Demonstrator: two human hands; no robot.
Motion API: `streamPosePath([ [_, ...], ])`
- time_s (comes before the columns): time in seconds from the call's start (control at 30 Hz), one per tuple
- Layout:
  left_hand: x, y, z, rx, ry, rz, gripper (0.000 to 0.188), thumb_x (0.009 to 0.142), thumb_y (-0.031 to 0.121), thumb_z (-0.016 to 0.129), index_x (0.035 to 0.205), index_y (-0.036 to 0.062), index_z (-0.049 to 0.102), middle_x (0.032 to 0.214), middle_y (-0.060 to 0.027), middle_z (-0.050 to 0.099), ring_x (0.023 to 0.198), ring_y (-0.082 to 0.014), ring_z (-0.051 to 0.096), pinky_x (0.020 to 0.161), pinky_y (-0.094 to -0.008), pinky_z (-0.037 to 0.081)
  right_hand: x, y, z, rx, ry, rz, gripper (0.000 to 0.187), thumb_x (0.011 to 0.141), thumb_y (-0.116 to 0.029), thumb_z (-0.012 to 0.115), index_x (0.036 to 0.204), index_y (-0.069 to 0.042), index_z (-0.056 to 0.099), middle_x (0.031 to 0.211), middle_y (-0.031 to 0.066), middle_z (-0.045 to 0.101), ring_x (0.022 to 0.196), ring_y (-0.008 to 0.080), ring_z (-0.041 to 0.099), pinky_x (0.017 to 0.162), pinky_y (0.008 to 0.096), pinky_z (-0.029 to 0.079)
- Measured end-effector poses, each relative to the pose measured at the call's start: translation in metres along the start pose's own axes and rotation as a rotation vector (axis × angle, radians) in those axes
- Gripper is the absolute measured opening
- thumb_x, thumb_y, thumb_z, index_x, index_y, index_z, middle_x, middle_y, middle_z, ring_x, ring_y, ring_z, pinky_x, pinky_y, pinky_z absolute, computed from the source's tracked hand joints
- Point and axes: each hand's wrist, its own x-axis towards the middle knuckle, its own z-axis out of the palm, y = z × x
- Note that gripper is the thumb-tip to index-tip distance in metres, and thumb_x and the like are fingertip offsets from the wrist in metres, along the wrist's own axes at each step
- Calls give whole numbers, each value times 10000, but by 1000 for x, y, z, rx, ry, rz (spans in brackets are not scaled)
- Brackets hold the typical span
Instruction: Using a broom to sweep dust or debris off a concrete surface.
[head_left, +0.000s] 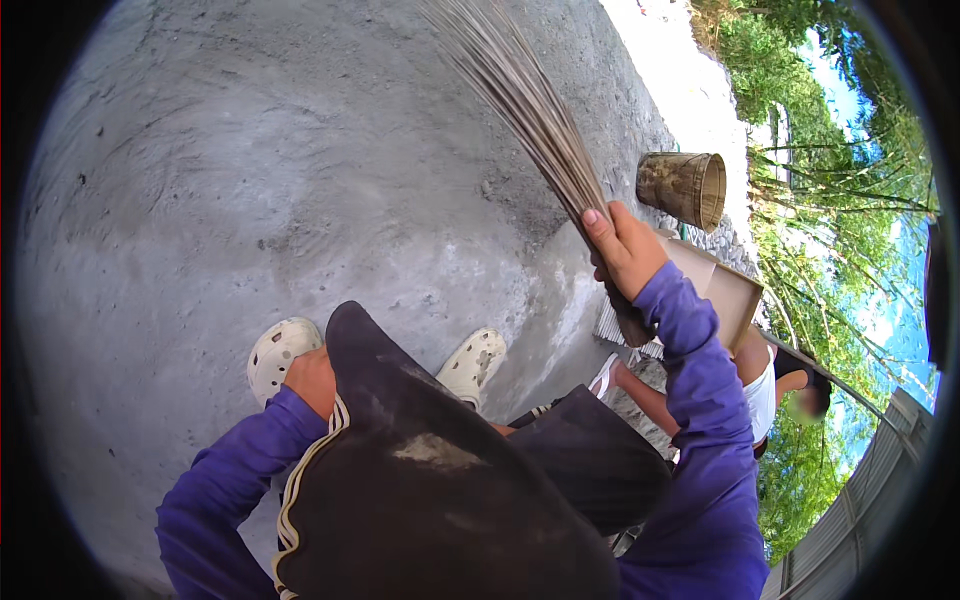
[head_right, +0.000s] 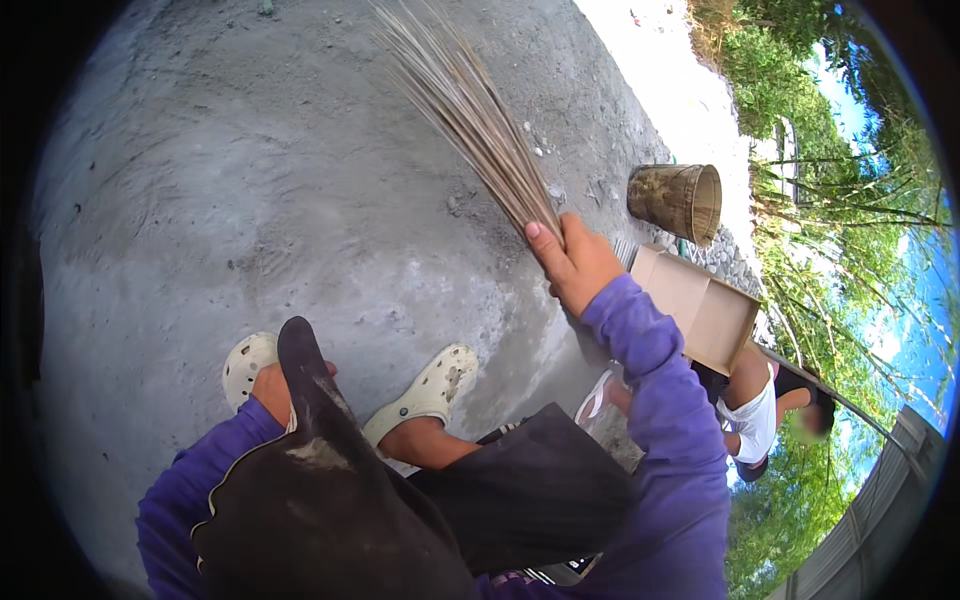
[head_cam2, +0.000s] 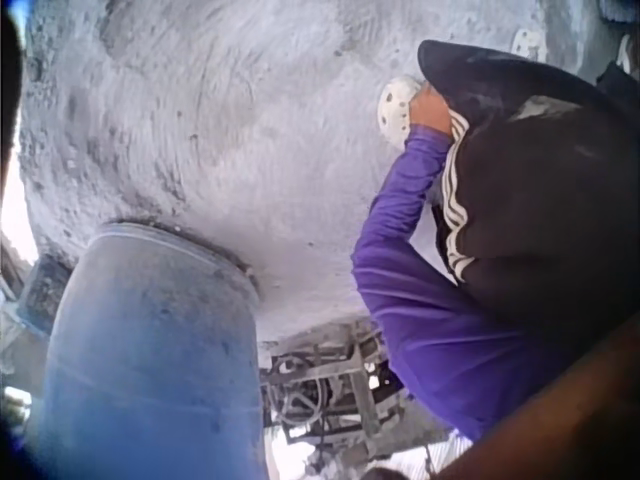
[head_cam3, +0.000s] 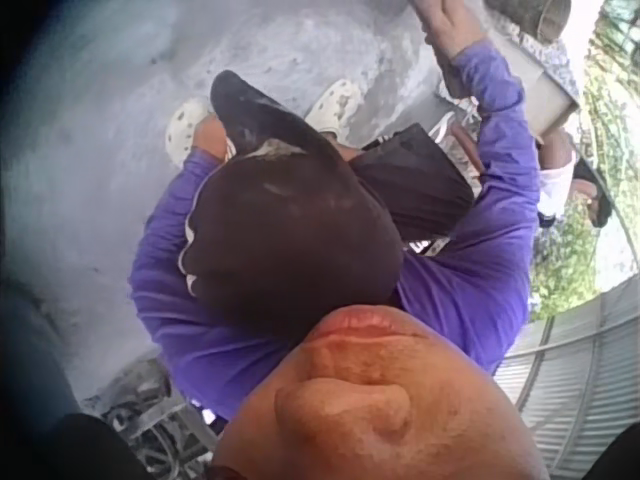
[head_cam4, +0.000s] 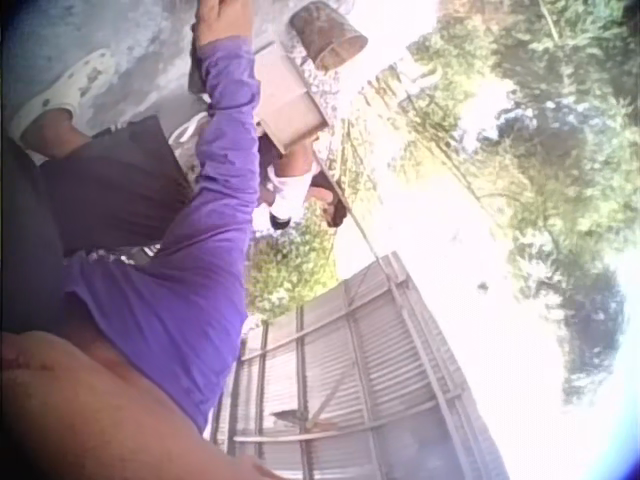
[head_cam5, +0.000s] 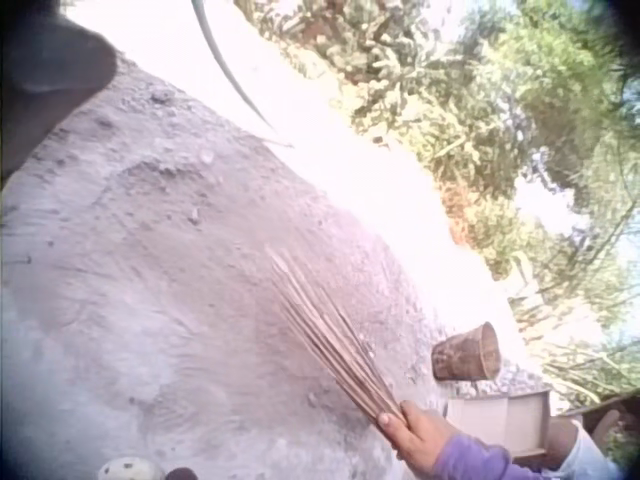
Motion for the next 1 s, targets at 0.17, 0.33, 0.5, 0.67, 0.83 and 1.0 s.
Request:
streamPosePath([
  [0.17, 5, 0, 6, 58, 59, 4, 182, 761, 203, 630, 923, 134, 677, 808, -87, 669, 735, -293, 651, 650, -392, 496, -2, 42, 96, 161, -107, 56, 551, 947, -541, 393, 851, -1, 438, 568, 114, 545, 459, 199, 576, 454, 334, 457],
  [0.33, 0, -17, 14, 159, 73, -6, 185, 756, 210, 638, 925, 140, 671, 794, -92, 665, 704, -291, 649, 608, -393, 494, 2, 73, 103, 262, 25, 257, 598, 935, -580, 378, 838, 5, 458, 575, 113, 525, 435, 197, 552, 431, 336, 459],
  [0.5, 11, -36, 29, 191, 132, 75, 122, 733, 117, 652, 855, 116, 641, 715, -87, 628, 645, -276, 630, 556, -366, 483, -23, 75, 78, 379, -10, 295, 678, 926, -609, 351, 868, 50, 502, 572, 109, 524, 434, 194, 549, 431, 331, 463],
  [0.67, 14, 8, 21, 99, 211, 215, 94, 761, 10, 584, 850, 13, 554, 689, -103, 506, 665, -233, 539, 605, -338, 438, -25, 33, 101, 177, 186, -13, 620, 915, -527, 426, 957, 79, 547, 823, 306, 615, 828, 472, 598, 772, 495, 477],
  [0.83, 24, -83, 11, 275, -19, 248, 192, 792, 107, 623, 948, -4, 599, 708, -101, 568, 618, -192, 554, 603, -313, 465, -8, 46, 104, 45, 153, 3, 609, 902, -518, 448, 1078, 56, 556, 884, 269, 634, 818, 448, 620, 765, 486, 494],
  [1.0, 43, -85, 9, 116, -259, 149, 174, 826, 123, 622, 941, -7, 620, 676, -108, 572, 611, -201, 562, 598, -316, 481, -19, 106, 67, 54, 195, 180, 634, 882, -558, 457, 1000, 47, 604, 841, 255, 644, 809, 441, 623, 747, 481, 499],
])
